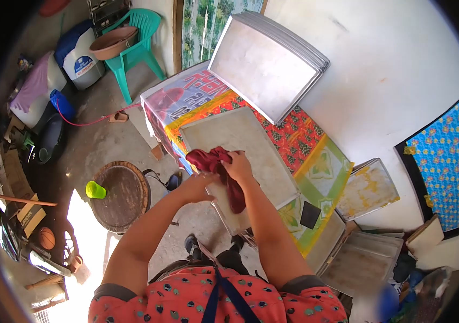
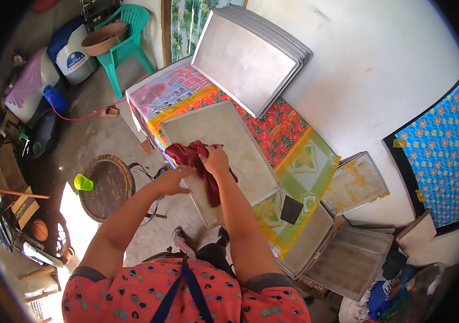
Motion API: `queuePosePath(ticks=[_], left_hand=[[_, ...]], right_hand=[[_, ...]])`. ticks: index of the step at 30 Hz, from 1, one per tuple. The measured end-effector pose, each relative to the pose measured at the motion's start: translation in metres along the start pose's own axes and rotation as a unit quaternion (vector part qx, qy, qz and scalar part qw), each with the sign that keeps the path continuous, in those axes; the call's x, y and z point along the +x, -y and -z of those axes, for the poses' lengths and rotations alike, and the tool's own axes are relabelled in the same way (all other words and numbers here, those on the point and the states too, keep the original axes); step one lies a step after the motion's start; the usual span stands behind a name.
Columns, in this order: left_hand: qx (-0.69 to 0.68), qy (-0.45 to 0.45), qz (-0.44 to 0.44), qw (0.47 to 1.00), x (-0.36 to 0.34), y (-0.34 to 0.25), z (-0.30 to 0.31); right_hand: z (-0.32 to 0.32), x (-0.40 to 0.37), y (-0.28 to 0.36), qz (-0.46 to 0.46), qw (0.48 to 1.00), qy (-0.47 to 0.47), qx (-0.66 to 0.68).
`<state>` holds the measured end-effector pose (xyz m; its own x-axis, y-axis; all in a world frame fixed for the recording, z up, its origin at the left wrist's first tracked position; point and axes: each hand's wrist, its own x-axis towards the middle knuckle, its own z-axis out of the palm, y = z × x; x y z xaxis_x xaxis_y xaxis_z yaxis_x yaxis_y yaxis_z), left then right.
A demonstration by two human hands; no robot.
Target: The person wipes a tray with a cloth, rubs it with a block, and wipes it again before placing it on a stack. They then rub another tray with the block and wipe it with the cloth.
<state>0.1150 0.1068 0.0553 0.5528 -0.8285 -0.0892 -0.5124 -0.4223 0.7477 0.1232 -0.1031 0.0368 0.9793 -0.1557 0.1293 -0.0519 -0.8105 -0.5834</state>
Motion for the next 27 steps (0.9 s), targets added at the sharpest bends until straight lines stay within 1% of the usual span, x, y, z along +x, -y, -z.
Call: queuePosePath(ticks=[1,2,3,4,5,6,8,9,10,11,12,13,14,15,16,17,19,20,22,23,26,27], left_hand=[[-0.062,-0.016,0.06,0.996,-0.003,-0.005,0.011],[-0.028,-0.08,0.085,0.993,-0.008,-0.013,0.015],[0.006,-0.143,0.11,0.984,-0.014,-0.04,0.024],[0.04,-0.204,0.135,0.969,-0.016,-0.057,0.027],[-0.019,-0.206,0.09,0.974,-0.011,-0.054,0.023],[-0.074,-0.213,0.033,0.974,-0.008,-0.062,0.021],[-0.182,-0.223,-0.083,0.954,0.0,-0.081,0.017],[-0.174,-0.238,-0.085,0.952,0.0,-0.083,0.017],[-0.169,-0.241,-0.088,0.952,0.001,-0.078,0.017],[-0.164,-0.243,-0.091,0.952,0.001,-0.069,0.017],[-0.159,-0.245,-0.093,0.952,0.003,-0.065,0.017],[-0.086,-0.284,-0.086,0.951,-0.002,-0.074,0.021],[-0.059,-0.275,-0.072,0.957,0.0,-0.08,0.022],[-0.032,-0.265,-0.058,0.962,0.003,-0.086,0.021],[0.018,-0.243,-0.061,0.968,0.013,-0.085,0.017],[0.068,-0.222,-0.067,0.97,0.023,-0.085,0.013],[0.142,-0.188,-0.11,0.966,0.049,-0.093,-0.005],[0.179,-0.17,-0.13,0.96,0.065,-0.099,-0.015],[0.205,-0.121,-0.152,0.959,0.102,-0.108,-0.039],[0.219,-0.095,-0.163,0.957,0.122,-0.111,-0.05],[0.276,-0.03,-0.159,0.947,0.174,-0.109,-0.091],[0.26,0.022,-0.122,0.958,0.185,-0.108,-0.101]], right_hand=[[0.006,-0.002,-0.002,0.009,1.0,-0.014,0.012],[0.011,-0.004,-0.003,-0.034,0.992,0.001,0.12],[0.023,-0.009,0.006,-0.078,0.971,0.018,0.226],[0.032,-0.017,0.017,-0.121,0.936,0.036,0.328],[0.033,-0.028,0.034,-0.155,0.881,0.041,0.446],[0.031,-0.038,0.049,-0.203,0.828,0.053,0.52],[0.031,-0.059,0.074,-0.292,0.699,0.074,0.649],[0.043,-0.069,0.083,-0.265,0.655,0.121,0.698],[0.051,-0.076,0.074,-0.241,0.737,0.147,0.614],[0.064,-0.084,0.059,-0.215,0.808,0.171,0.522],[0.077,-0.092,0.041,-0.186,0.866,0.193,0.422],[0.079,-0.098,0.006,-0.107,0.943,0.128,0.289],[0.076,-0.103,-0.036,-0.023,0.987,0.059,0.147],[0.077,-0.109,-0.069,-0.053,0.995,-0.027,0.076],[0.078,-0.113,-0.093,-0.081,0.99,-0.114,0.004],[0.078,-0.112,-0.109,-0.109,0.983,-0.146,-0.035],[0.08,-0.109,-0.131,-0.166,0.958,-0.209,-0.109],[0.072,-0.111,-0.136,-0.177,0.95,-0.192,-0.17],[0.05,-0.115,-0.133,-0.198,0.925,-0.151,-0.287],[0.048,-0.116,-0.135,-0.196,0.94,-0.14,-0.24],[0.053,-0.118,-0.139,-0.15,0.951,-0.089,-0.255],[0.056,-0.124,-0.138,-0.091,0.953,-0.084,-0.276]])
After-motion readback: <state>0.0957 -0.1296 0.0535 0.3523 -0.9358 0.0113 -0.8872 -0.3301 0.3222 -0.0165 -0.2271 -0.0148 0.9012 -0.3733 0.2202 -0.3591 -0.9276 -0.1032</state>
